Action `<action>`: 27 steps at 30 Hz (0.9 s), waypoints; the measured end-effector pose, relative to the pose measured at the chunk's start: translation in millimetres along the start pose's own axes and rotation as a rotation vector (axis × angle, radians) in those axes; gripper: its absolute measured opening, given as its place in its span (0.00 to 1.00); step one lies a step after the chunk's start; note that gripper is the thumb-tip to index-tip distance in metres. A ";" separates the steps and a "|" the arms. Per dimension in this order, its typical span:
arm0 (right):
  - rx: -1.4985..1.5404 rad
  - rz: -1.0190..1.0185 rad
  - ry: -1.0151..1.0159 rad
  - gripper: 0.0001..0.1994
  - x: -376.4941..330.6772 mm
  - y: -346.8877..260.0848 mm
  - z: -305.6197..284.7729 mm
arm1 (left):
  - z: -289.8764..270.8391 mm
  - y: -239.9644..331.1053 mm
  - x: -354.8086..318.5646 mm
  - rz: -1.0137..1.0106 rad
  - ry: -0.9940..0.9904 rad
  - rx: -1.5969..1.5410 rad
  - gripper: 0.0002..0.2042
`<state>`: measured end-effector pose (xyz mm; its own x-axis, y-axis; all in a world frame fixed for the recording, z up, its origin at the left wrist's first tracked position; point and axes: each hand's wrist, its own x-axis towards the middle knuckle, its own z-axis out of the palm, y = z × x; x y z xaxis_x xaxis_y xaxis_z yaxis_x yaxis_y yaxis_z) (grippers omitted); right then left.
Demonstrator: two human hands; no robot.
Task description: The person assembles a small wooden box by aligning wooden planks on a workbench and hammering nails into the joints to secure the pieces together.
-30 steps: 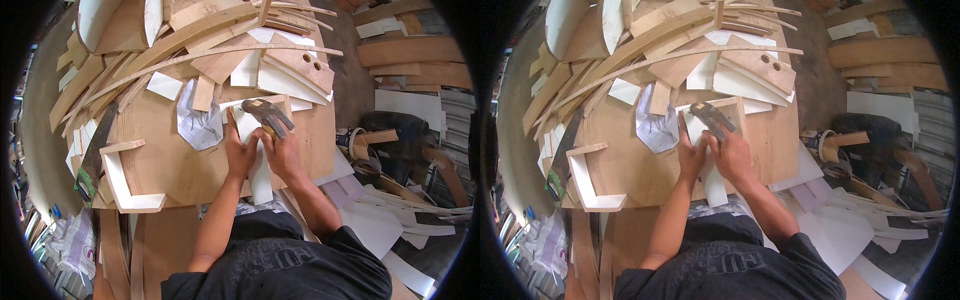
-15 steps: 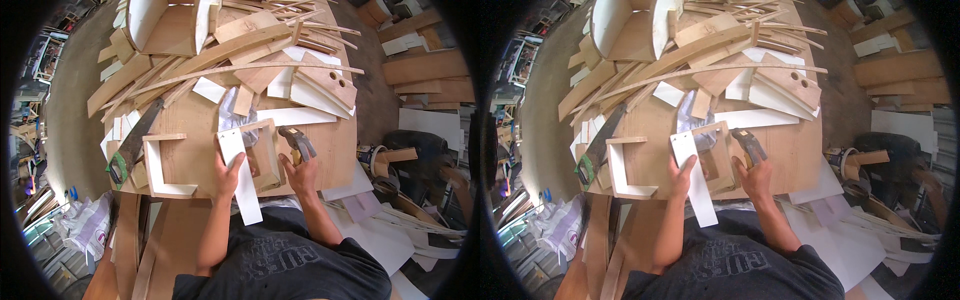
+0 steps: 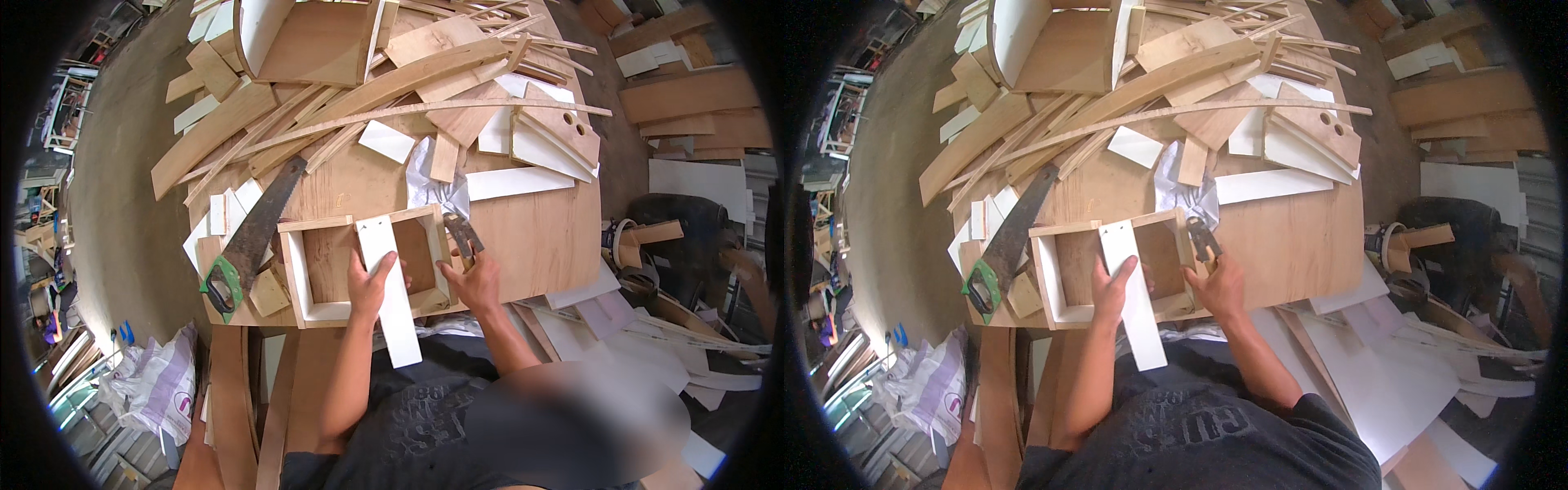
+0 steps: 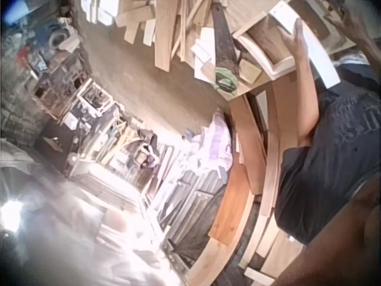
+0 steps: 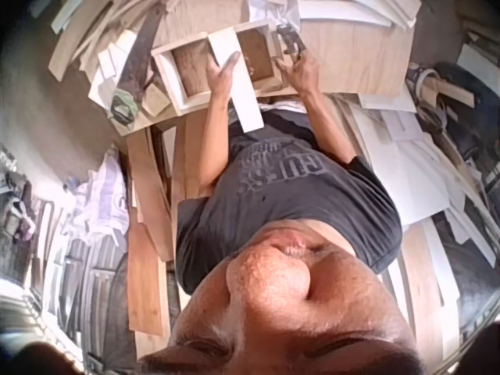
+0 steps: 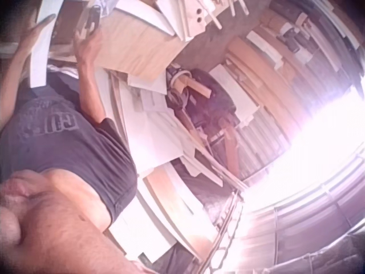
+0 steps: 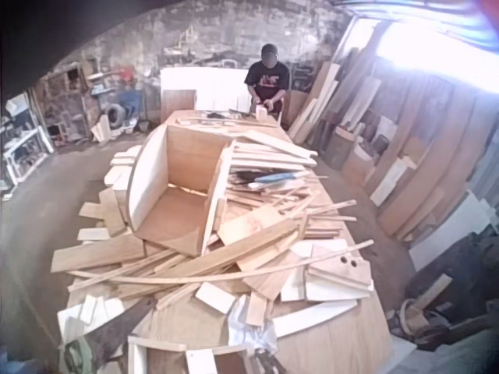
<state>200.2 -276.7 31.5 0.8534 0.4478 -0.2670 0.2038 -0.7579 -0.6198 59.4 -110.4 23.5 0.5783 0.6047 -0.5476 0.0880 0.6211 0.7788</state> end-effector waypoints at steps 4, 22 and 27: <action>0.013 0.038 0.138 0.24 5.9 -2.7 12.0 | 4.7 -1.7 16.6 -0.025 -0.031 -0.006 0.19; -0.266 -0.678 -0.325 0.21 31.9 -70.7 -10.4 | -8.9 -34.8 -10.4 0.304 0.154 0.443 0.15; -0.286 -0.966 -0.442 0.20 41.8 -76.3 -28.2 | -16.9 -46.5 -15.9 0.349 0.106 0.574 0.10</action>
<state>233.9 -213.6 88.5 0.0391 0.9985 -0.0380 0.8457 -0.0533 -0.5311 32.4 -140.4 -9.2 0.5709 0.7855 -0.2390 0.3441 0.0354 0.9383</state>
